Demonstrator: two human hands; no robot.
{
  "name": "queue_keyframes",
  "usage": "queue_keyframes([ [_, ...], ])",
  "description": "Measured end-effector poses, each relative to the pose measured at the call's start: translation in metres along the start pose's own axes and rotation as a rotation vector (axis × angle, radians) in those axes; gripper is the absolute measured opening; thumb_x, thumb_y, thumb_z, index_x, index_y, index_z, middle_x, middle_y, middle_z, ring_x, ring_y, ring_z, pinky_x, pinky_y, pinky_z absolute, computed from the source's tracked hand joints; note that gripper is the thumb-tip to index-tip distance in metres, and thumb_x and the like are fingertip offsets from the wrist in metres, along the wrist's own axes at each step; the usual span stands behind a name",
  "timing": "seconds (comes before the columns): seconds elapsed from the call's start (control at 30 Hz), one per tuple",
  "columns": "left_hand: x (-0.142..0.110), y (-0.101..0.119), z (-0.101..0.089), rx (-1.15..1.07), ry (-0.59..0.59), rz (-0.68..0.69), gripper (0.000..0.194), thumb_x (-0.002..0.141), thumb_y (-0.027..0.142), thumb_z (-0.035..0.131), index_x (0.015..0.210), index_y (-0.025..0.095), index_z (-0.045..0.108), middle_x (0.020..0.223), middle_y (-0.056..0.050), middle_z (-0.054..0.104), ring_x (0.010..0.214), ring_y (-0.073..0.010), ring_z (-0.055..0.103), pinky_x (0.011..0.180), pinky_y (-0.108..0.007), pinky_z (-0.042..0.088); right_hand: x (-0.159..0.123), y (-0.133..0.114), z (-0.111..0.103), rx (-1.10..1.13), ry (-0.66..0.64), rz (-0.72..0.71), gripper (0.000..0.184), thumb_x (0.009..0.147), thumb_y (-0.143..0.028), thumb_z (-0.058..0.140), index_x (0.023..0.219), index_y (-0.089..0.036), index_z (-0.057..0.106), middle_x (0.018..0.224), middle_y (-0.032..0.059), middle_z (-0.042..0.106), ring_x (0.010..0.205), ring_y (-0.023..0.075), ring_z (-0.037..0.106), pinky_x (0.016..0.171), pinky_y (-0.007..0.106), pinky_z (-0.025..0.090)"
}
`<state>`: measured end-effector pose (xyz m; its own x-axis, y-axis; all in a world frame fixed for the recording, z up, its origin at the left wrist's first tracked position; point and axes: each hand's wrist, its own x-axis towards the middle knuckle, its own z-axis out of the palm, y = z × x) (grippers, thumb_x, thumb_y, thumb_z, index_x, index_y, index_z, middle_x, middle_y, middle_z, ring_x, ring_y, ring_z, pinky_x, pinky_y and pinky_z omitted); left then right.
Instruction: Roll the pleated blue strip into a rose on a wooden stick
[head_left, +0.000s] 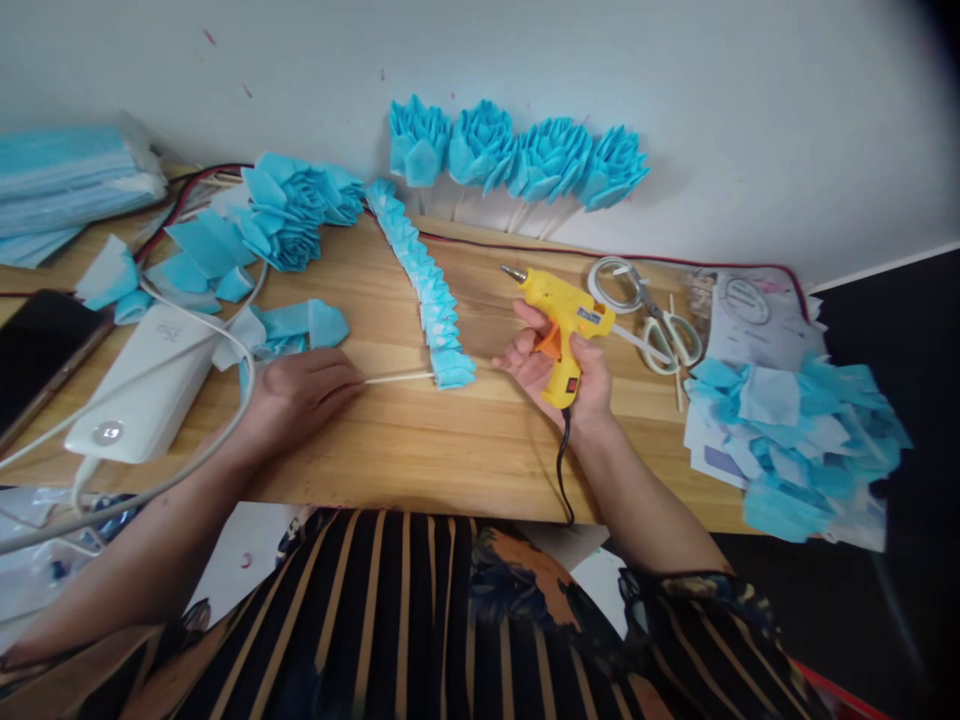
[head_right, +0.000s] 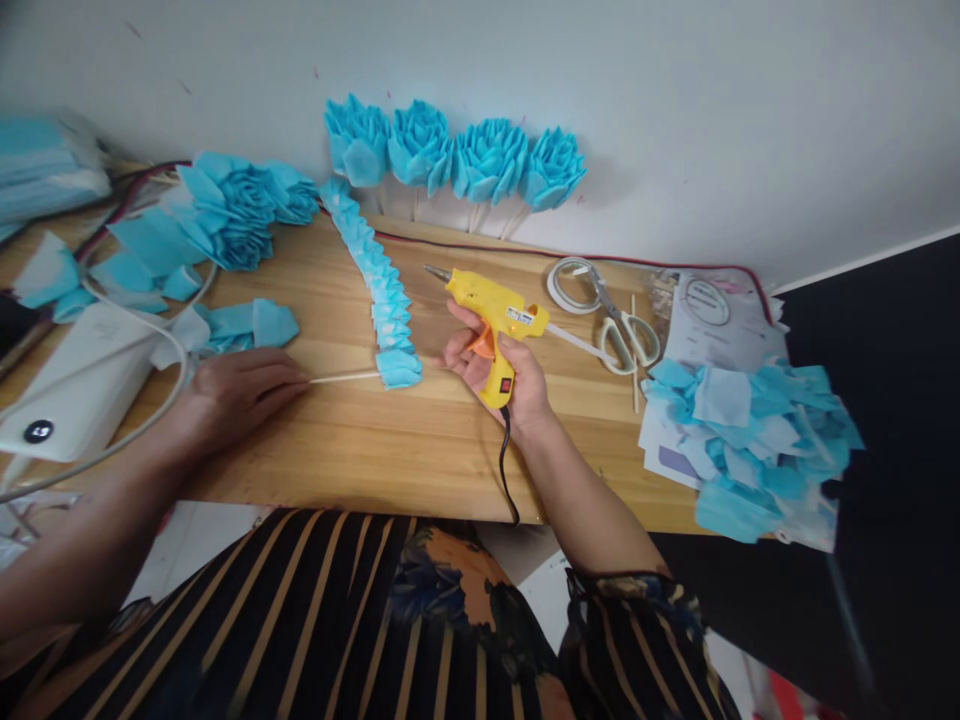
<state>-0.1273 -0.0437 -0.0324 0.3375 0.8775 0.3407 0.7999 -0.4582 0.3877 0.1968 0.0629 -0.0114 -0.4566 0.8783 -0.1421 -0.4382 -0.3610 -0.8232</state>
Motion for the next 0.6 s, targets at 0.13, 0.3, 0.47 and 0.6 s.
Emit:
queue_keyframes([
  [0.13,0.0002,-0.0008,-0.0002,0.022,-0.036,-0.022,0.035,0.109,0.036,0.048,0.09,0.019,0.072,0.091,-0.006,0.075,0.082,-0.0185,0.07,0.073,-0.029,0.049,-0.0005,-0.0007,0.001,0.013,0.01,0.0,0.046,0.08,-0.057,0.069,0.114,-0.027,0.076,0.081,0.0008,0.069,0.077,0.0206,0.064,0.087,0.042,0.061],
  [0.3,0.0024,0.0015,-0.0018,0.047,-0.04,-0.028,0.037,0.11,0.037,0.047,0.09,0.018,0.073,0.09,-0.007,0.075,0.082,-0.019,0.07,0.074,-0.029,0.048,0.0008,-0.0005,-0.0007,0.01,0.01,0.006,0.047,0.079,-0.056,0.069,0.115,-0.026,0.074,0.082,0.0013,0.067,0.078,0.0203,0.062,0.085,0.04,0.06],
  [0.47,0.0035,0.004,-0.0021,0.117,-0.062,-0.024,0.041,0.111,0.036,0.043,0.09,0.017,0.073,0.092,-0.007,0.075,0.082,-0.0196,0.069,0.073,-0.029,0.047,0.002,-0.0012,-0.0018,0.023,0.007,0.003,0.048,0.079,-0.055,0.07,0.116,-0.026,0.075,0.082,0.0011,0.067,0.077,0.0196,0.061,0.084,0.039,0.06],
  [0.6,0.0035,0.0029,-0.0001,0.187,-0.069,-0.028,0.042,0.112,0.034,0.04,0.09,0.017,0.072,0.092,-0.008,0.074,0.082,-0.0202,0.068,0.072,-0.03,0.046,0.0023,-0.0028,-0.0024,0.001,-0.003,-0.006,0.047,0.079,-0.056,0.071,0.116,-0.027,0.076,0.082,0.0009,0.067,0.076,0.0196,0.062,0.083,0.04,0.061],
])
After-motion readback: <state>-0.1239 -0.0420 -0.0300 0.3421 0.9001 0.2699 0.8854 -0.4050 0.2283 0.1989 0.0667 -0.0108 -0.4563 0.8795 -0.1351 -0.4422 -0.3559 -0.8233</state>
